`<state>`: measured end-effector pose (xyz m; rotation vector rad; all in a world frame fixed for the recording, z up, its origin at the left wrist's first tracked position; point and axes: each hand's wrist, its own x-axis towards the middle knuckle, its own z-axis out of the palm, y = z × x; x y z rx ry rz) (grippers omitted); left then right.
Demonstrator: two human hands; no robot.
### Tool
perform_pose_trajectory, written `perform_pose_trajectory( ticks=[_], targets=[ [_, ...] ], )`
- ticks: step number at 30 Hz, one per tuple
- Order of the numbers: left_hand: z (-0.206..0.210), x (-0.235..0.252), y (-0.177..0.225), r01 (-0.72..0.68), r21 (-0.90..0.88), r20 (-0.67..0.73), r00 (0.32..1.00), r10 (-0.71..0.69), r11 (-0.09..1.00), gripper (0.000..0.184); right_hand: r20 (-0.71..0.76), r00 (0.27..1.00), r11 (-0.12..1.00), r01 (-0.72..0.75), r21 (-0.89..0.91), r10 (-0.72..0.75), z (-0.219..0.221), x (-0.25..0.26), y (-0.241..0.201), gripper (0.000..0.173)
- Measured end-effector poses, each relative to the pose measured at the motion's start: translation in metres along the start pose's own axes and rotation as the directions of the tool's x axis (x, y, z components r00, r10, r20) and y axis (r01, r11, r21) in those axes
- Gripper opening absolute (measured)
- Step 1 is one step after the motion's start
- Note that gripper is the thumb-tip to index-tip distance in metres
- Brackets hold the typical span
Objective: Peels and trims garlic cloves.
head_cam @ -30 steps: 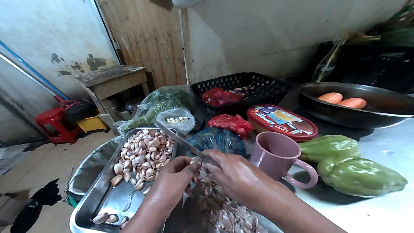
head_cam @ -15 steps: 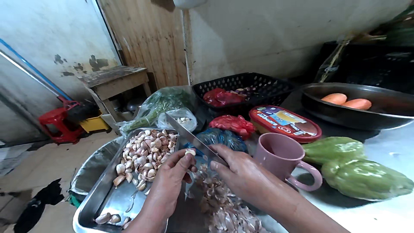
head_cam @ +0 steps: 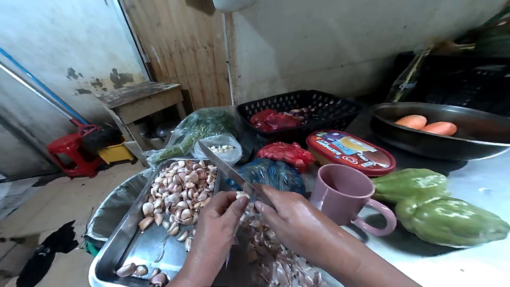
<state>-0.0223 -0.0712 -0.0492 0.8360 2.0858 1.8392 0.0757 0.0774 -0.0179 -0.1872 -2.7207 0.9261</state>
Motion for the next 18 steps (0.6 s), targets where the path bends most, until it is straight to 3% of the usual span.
perform_pose_trajectory(
  ticks=[6,14,18],
  targets=[
    [0.002,0.002,0.003,0.025,-0.161,-0.098,0.994,-0.041,0.987,0.014,-0.016,0.998,0.998,0.054,-0.043,-0.055,0.004,-0.001,0.0,0.038],
    [0.003,0.001,-0.001,0.002,-0.12,-0.103,0.995,-0.014,0.993,0.009,-0.212,0.941,0.934,0.195,-0.3,-0.264,0.023,0.001,0.008,0.032],
    [0.003,0.0,0.003,0.02,-0.034,-0.084,0.996,-0.023,0.999,0.011,-0.107,0.982,0.953,0.118,-0.278,-0.153,0.015,0.0,-0.001,0.029]
  ],
)
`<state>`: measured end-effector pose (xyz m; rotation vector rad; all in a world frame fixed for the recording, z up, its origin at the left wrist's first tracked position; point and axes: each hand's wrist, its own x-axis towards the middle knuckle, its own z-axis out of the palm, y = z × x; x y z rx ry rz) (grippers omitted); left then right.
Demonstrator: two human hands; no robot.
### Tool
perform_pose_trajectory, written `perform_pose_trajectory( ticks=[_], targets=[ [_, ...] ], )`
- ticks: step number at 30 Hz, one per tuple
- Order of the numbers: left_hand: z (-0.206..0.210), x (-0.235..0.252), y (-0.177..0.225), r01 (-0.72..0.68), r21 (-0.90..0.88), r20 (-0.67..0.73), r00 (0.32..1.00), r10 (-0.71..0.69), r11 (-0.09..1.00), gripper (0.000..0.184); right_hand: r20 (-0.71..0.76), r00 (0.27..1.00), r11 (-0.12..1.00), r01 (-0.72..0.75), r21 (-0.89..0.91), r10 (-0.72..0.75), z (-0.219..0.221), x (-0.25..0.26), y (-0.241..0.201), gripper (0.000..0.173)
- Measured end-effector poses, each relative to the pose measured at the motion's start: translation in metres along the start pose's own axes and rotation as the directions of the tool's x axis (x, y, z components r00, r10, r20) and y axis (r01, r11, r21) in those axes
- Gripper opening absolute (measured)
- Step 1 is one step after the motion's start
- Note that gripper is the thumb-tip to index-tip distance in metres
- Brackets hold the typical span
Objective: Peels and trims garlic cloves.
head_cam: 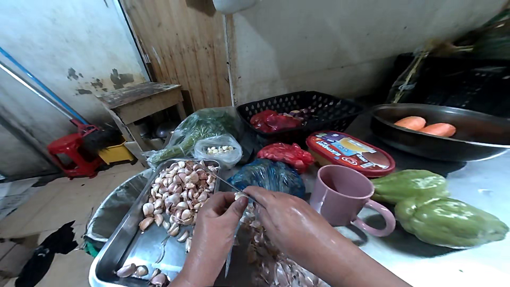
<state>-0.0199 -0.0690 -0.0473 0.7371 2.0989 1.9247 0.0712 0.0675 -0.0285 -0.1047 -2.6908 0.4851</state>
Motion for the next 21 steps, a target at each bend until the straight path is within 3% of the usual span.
perform_pose_trajectory(
  ticks=[5,10,15,18,21],
  targets=[
    [-0.006,0.001,0.006,0.094,0.02,0.157,0.983,-0.096,0.995,0.014,0.096,0.992,0.996,-0.09,0.018,0.088,-0.011,0.002,0.0,0.03],
    [-0.007,-0.001,0.005,0.139,-0.063,0.299,0.947,-0.114,0.988,0.018,0.008,0.995,0.995,-0.097,-0.003,0.097,-0.008,0.003,0.009,0.03],
    [-0.008,0.005,0.008,0.276,-0.356,0.204,0.955,-0.214,0.893,0.016,0.055,0.982,0.98,-0.186,0.077,0.182,-0.014,0.004,0.012,0.031],
    [-0.006,0.007,0.012,0.321,-0.422,0.143,0.947,-0.287,0.848,0.017,0.169,0.957,0.958,-0.259,0.122,0.237,-0.02,0.006,0.005,0.033],
    [-0.004,0.007,0.012,0.323,-0.459,0.142,0.946,-0.291,0.828,0.022,0.223,0.956,0.958,-0.229,0.172,0.189,-0.021,0.006,0.003,0.035]
  ],
)
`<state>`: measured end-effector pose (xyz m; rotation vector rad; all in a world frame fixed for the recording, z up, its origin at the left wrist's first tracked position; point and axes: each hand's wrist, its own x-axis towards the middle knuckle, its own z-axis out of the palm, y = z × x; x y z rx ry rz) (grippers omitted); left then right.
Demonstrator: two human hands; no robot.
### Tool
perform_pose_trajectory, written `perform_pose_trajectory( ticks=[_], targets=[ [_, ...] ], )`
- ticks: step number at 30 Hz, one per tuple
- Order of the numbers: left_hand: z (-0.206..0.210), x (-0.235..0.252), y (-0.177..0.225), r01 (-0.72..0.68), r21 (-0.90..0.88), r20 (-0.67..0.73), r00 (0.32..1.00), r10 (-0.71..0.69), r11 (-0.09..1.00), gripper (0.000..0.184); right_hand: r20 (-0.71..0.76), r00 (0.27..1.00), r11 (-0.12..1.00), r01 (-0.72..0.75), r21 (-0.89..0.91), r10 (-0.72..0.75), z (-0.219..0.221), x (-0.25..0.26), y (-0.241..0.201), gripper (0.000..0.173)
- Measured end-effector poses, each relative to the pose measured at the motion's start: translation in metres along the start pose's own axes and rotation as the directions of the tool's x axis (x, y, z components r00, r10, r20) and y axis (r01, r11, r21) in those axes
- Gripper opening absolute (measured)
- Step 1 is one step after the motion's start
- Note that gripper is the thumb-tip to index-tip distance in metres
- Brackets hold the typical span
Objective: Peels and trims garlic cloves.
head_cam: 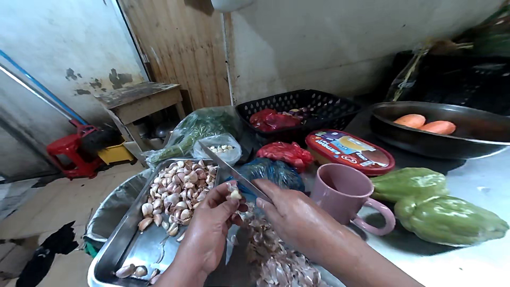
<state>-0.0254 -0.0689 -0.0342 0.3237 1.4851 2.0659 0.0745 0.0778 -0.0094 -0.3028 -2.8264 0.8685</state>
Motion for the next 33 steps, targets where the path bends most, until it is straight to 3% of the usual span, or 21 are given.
perform_pose_trajectory(
  ticks=[5,23,28,33],
  targets=[
    [0.004,-0.001,0.001,0.026,-0.075,-0.023,0.999,-0.028,0.997,0.013,-0.012,0.996,0.994,0.092,0.062,-0.092,0.006,-0.001,0.002,0.035],
    [0.006,-0.003,-0.014,-0.077,-0.065,-0.017,0.997,0.076,0.995,0.004,0.001,0.997,0.997,0.072,0.035,-0.073,0.008,0.0,-0.002,0.037],
    [0.007,-0.004,-0.018,-0.131,0.052,-0.023,0.991,0.132,0.99,0.003,0.074,0.997,1.0,0.002,0.005,-0.002,0.002,0.001,-0.01,0.036],
    [0.007,-0.005,-0.02,-0.198,0.152,-0.011,0.979,0.202,0.968,0.005,0.025,0.999,0.994,0.029,-0.103,-0.026,0.007,0.0,-0.013,0.034]
  ],
)
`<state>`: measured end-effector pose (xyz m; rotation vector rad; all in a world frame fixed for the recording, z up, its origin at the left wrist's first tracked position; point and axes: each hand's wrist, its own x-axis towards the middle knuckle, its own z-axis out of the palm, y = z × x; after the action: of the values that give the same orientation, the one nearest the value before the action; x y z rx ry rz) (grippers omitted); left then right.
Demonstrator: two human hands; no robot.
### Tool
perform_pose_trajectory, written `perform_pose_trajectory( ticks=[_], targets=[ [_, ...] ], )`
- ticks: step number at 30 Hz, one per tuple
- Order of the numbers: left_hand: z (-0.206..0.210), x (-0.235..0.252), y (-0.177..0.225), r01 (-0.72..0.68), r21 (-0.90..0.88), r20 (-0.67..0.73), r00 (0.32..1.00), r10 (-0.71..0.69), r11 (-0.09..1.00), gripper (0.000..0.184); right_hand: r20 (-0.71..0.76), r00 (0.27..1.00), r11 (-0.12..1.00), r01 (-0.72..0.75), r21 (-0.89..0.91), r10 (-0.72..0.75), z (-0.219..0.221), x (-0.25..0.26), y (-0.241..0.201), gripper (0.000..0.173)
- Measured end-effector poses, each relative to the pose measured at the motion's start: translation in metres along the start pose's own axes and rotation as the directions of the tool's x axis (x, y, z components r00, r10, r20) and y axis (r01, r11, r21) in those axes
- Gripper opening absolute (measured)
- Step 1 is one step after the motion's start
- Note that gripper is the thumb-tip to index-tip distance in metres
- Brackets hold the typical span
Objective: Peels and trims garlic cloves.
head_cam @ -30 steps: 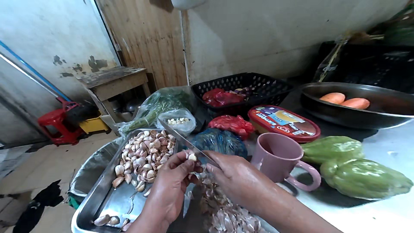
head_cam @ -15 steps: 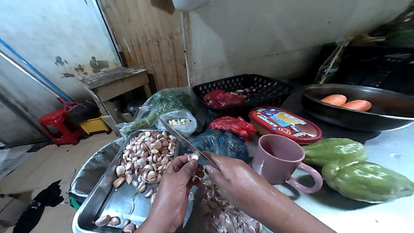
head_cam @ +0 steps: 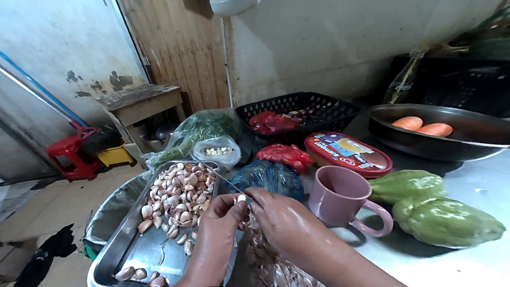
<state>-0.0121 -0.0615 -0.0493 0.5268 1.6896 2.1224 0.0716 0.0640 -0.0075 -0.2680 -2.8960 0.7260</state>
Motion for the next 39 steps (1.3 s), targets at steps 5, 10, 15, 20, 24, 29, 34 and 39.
perform_pose_trajectory(
  ticks=[5,10,15,20,24,29,34,39],
  targets=[
    [-0.001,0.0,0.005,0.028,0.023,0.027,0.999,-0.029,0.999,0.011,-0.046,0.999,1.0,0.018,0.019,-0.017,0.0,-0.001,0.004,0.032],
    [-0.005,0.002,0.011,0.134,-0.02,0.115,0.985,-0.131,0.991,0.018,0.001,0.999,0.999,-0.038,0.038,0.038,-0.004,0.0,0.0,0.035],
    [-0.008,0.002,0.011,0.135,0.032,0.188,0.972,-0.139,0.99,0.023,-0.131,0.984,0.993,0.115,-0.037,-0.119,0.009,-0.002,0.005,0.032],
    [-0.008,0.004,0.013,0.111,0.148,0.13,0.983,-0.13,0.983,0.013,-0.091,0.992,0.996,0.087,0.003,-0.086,0.005,-0.002,0.004,0.031],
    [-0.012,0.007,0.01,0.028,0.161,0.179,0.982,-0.057,0.987,0.027,-0.084,0.996,1.0,-0.005,0.026,0.007,-0.001,0.0,0.009,0.031],
    [-0.015,0.009,0.009,0.013,0.086,0.185,0.982,-0.029,0.996,0.053,-0.31,0.951,0.997,0.031,0.066,-0.009,0.001,0.0,0.022,0.029],
    [-0.016,0.018,0.024,0.015,0.097,0.057,0.998,-0.021,0.995,0.048,-0.414,0.91,0.998,0.056,0.041,-0.034,-0.001,-0.003,0.025,0.029],
    [-0.011,0.094,0.061,0.005,0.325,-0.043,0.999,0.009,0.946,0.042,-0.387,0.922,0.996,0.035,0.076,-0.003,-0.007,-0.005,0.022,0.03]
  ],
)
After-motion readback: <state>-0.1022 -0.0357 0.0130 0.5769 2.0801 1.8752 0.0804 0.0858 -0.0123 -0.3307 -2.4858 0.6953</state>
